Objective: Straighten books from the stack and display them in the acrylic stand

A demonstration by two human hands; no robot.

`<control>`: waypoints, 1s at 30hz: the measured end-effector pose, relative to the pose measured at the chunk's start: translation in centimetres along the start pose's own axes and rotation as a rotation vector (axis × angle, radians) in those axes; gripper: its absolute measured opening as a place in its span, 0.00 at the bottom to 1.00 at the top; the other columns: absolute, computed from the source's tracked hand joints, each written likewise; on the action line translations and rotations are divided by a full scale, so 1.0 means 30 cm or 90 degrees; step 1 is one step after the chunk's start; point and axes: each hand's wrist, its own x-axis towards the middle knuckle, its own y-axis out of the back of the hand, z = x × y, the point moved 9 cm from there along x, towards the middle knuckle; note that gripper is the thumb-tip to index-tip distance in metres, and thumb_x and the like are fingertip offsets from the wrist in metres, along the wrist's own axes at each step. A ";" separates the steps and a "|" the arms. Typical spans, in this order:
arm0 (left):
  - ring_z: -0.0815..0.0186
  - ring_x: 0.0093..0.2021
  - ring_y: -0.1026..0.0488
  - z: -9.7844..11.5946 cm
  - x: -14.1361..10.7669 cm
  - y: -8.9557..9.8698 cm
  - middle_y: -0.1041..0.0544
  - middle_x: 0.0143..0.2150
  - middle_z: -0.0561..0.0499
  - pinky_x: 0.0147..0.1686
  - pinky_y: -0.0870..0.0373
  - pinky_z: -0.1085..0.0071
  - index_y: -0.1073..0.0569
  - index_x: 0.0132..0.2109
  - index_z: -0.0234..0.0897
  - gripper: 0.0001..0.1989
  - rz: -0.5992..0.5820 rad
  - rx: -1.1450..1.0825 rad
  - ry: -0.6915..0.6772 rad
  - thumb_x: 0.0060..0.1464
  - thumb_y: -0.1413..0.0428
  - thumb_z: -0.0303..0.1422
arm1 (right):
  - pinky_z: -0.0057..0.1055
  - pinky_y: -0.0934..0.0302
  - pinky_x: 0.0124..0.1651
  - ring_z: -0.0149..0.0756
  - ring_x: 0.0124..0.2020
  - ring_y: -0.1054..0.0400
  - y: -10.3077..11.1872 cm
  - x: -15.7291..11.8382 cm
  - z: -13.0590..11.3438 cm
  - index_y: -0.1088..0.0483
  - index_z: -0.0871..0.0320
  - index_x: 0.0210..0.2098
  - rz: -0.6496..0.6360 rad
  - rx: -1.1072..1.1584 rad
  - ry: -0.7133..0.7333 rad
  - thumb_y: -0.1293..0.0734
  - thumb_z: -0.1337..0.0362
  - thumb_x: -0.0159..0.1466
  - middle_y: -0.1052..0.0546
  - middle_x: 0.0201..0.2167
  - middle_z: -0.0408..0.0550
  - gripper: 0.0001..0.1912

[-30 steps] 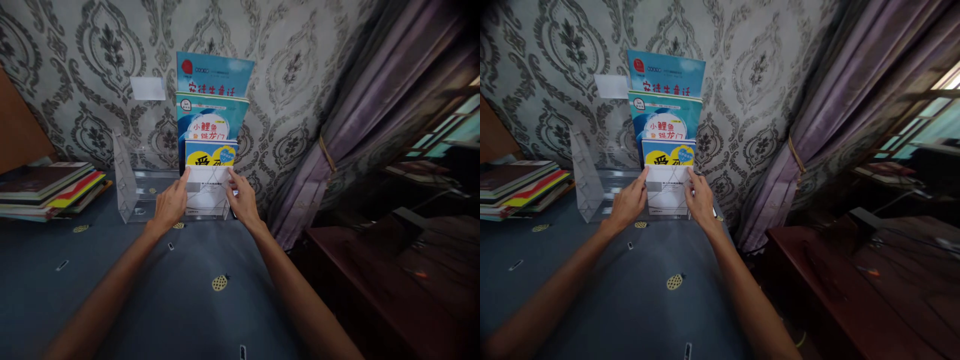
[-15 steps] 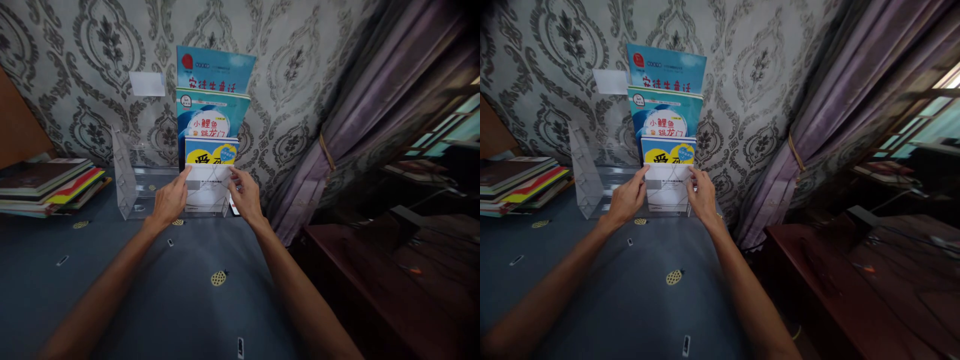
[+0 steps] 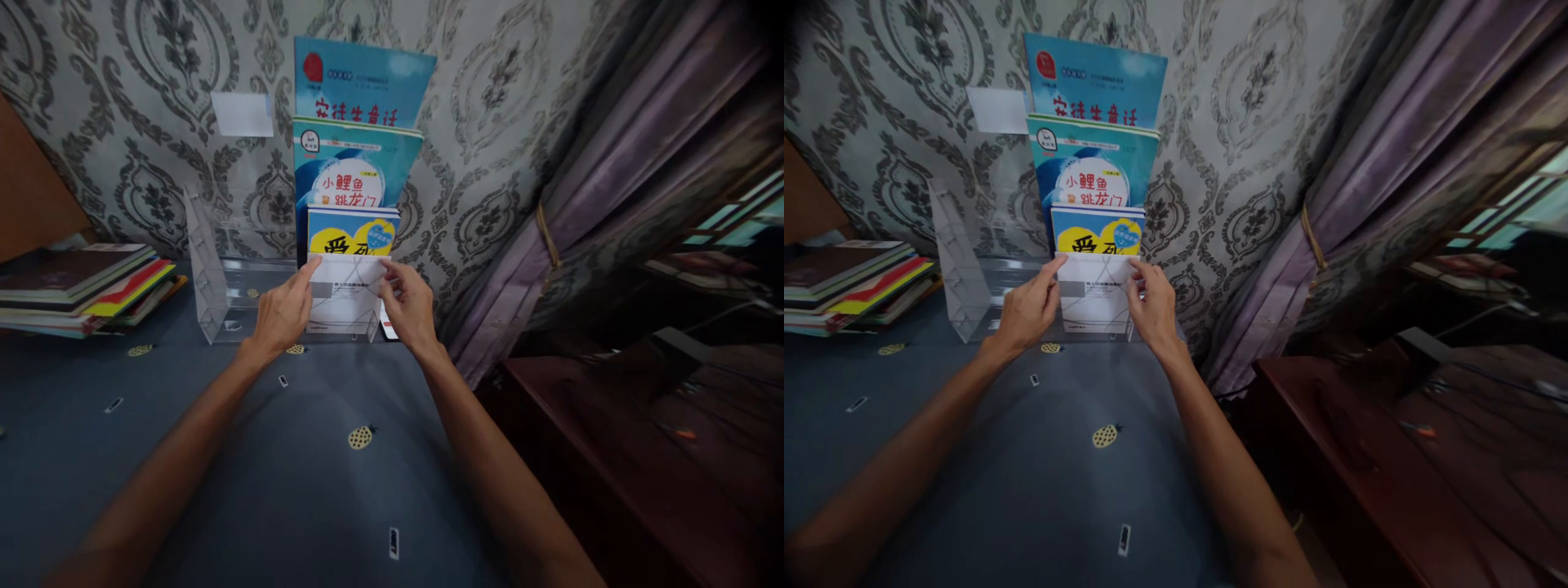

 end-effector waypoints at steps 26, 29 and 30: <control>0.62 0.41 0.23 0.016 0.003 0.019 0.21 0.47 0.45 0.39 0.29 0.67 0.39 0.68 0.40 0.25 -0.001 -0.021 -0.005 0.65 0.56 0.28 | 0.34 0.32 0.35 0.36 0.33 0.28 0.036 0.008 -0.054 0.26 0.57 0.46 0.015 0.001 0.015 0.39 0.68 0.64 0.22 0.37 0.50 0.14; 0.63 0.40 0.23 0.015 0.002 0.019 0.21 0.48 0.46 0.39 0.29 0.68 0.40 0.68 0.41 0.25 0.002 -0.015 -0.005 0.65 0.56 0.28 | 0.34 0.32 0.36 0.36 0.34 0.28 0.043 0.011 -0.050 0.26 0.57 0.46 0.024 -0.001 0.016 0.39 0.68 0.64 0.23 0.37 0.49 0.14; 0.64 0.40 0.23 0.015 0.002 0.020 0.20 0.47 0.47 0.39 0.30 0.69 0.40 0.68 0.41 0.25 0.004 -0.014 -0.006 0.65 0.55 0.28 | 0.34 0.32 0.36 0.36 0.34 0.28 0.047 0.012 -0.050 0.26 0.56 0.46 0.027 -0.003 0.017 0.39 0.68 0.64 0.23 0.37 0.49 0.13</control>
